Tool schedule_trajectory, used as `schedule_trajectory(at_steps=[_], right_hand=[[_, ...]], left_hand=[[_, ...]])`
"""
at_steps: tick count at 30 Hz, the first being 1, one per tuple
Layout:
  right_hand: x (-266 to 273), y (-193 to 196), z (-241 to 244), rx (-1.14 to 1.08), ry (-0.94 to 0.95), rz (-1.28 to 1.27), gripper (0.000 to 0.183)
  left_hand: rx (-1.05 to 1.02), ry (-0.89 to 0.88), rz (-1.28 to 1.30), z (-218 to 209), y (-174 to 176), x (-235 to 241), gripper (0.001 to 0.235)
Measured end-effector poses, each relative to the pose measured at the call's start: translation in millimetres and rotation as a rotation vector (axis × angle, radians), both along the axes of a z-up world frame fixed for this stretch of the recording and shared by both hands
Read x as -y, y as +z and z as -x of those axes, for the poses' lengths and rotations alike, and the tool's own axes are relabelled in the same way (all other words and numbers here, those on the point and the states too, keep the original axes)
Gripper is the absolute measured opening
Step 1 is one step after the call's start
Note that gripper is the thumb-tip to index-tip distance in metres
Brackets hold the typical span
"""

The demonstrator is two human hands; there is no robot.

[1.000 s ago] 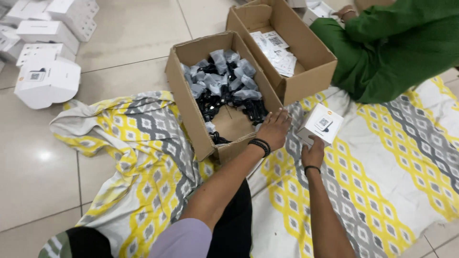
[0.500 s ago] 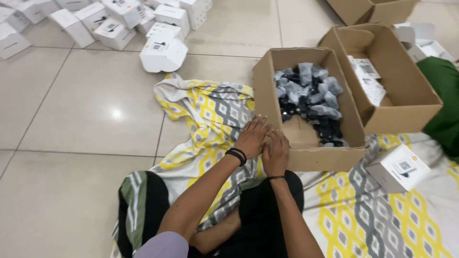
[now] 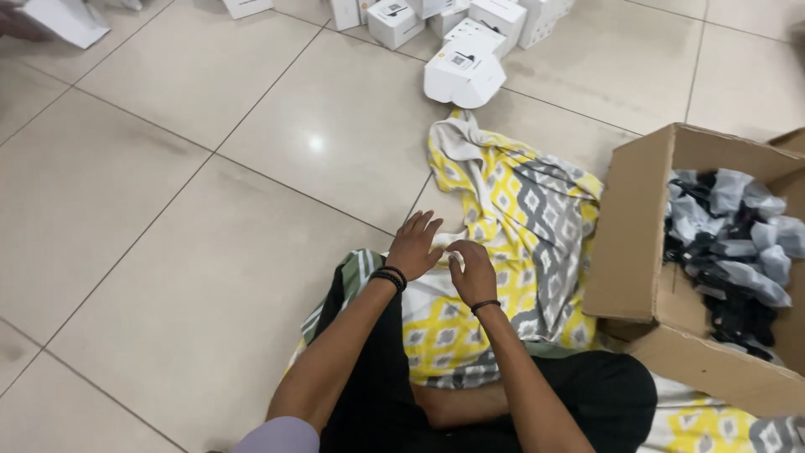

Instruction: The person sits on a patterned cloth on the floor and repeatedly packs small white boxes. They open each box, place a small wrapped item inside, close the box, and set it aside. A large cardboard box containing wrapped items is nearby.

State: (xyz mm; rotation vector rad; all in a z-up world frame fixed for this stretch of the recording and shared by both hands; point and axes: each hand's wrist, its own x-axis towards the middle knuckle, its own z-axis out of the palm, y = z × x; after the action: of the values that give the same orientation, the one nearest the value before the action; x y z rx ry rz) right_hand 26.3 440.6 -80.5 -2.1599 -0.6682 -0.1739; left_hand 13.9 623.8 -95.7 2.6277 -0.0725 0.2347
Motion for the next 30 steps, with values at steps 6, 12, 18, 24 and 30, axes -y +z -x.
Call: schedule_trajectory(at_steps=[6, 12, 18, 24, 30], right_hand=[[-36.0, -10.9, 12.0, -0.070, 0.104, 0.020, 0.028], [-58.1, 0.3, 12.6, -0.089, 0.197, 0.019, 0.030], [-98.6, 28.4, 19.9, -0.346, 0.278, -0.191, 0.030], [-156.1, 40.3, 31.9, -0.718, 0.514, -0.445, 0.030], [-214.5, 51.6, 64.9, -0.999, 0.717, -0.562, 0.041]], left_hand=[[0.045, 0.210, 0.325, 26.0, -38.3, -17.7, 0.052], [0.292, 0.372, 0.543, 44.4, -20.0, -17.8, 0.042], [0.251, 0.540, 0.970, 72.8, 5.2, -49.2, 0.039], [0.309, 0.686, 1.060, 125.4, 58.2, -106.5, 0.036], [0.397, 0.743, 1.148, 175.9, 57.6, -151.2, 0.033]])
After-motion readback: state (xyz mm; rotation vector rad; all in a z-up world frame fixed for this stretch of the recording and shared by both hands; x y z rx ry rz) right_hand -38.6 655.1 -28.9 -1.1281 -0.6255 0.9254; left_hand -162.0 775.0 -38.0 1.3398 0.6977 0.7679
